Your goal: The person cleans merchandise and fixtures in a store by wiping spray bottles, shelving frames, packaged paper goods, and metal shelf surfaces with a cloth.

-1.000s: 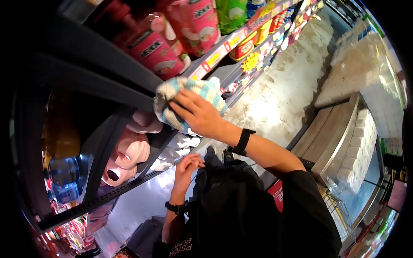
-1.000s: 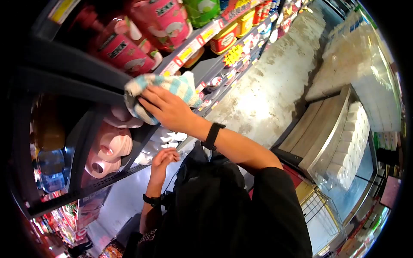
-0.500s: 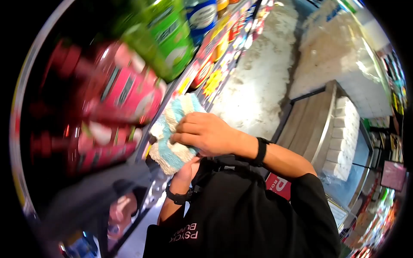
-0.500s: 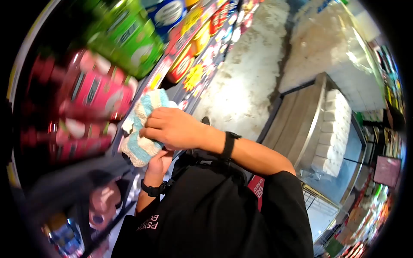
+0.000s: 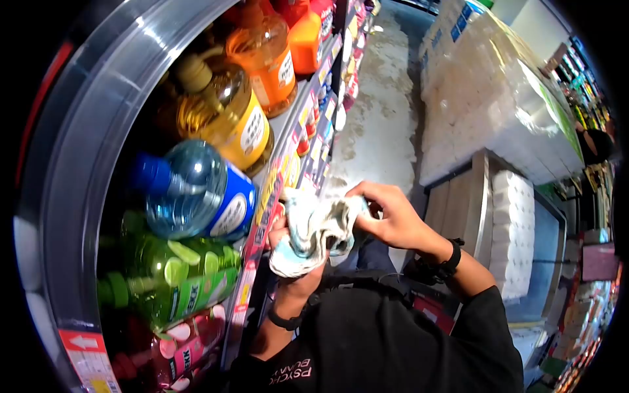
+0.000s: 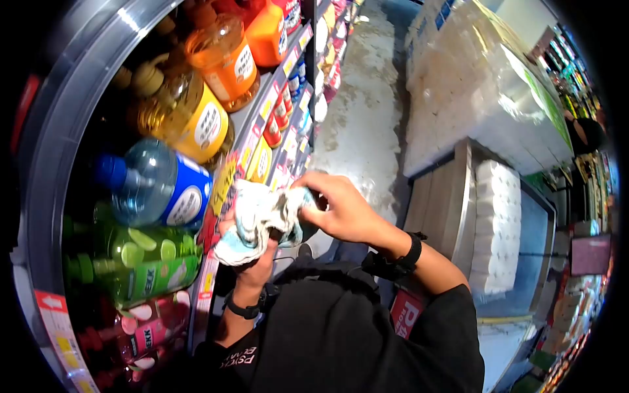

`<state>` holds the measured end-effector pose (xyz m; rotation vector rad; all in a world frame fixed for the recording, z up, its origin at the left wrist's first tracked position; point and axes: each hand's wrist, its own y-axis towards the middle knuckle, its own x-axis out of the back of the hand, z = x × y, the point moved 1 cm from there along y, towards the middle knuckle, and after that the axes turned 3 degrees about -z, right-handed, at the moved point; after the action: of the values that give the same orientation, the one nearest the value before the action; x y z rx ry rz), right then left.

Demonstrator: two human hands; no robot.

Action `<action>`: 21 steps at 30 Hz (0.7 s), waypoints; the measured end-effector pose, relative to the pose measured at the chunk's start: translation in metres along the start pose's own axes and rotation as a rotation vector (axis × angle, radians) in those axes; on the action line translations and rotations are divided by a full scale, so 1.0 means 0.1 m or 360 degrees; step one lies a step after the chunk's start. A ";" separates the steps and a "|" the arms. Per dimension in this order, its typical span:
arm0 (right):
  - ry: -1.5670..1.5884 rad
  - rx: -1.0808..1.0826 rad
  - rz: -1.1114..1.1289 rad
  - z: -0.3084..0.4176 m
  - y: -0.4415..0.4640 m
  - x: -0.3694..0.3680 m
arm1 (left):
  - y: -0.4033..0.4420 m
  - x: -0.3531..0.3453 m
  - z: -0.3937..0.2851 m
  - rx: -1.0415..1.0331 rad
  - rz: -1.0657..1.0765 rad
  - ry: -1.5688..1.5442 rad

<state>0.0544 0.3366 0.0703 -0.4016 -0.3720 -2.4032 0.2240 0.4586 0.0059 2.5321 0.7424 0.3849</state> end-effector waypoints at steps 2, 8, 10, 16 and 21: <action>0.0186 -0.0069 -0.0336 -0.19 0.28 0.15 | 0.18 -0.29 0.05 0.0145 -0.0174 -0.0245; 0.0939 0.0045 -0.0826 -1.20 1.16 0.54 | 1.15 -1.26 0.23 0.0910 -0.0044 -0.0628; 0.0978 -0.0207 -0.0720 -1.41 1.44 0.94 | 1.48 -1.57 0.31 0.0785 0.0042 -0.0046; 0.1170 0.0009 -0.0633 -1.56 2.03 2.07 | 2.36 -2.39 0.49 0.0827 -0.0477 -0.0413; 0.0403 0.0457 -0.0768 -1.35 2.69 2.73 | 3.06 -3.13 0.47 0.0080 -0.0796 -0.0462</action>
<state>0.0050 -0.0659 0.0931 0.1412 -0.7543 -2.7614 0.1203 0.0374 0.0814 2.2662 1.2273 -0.1678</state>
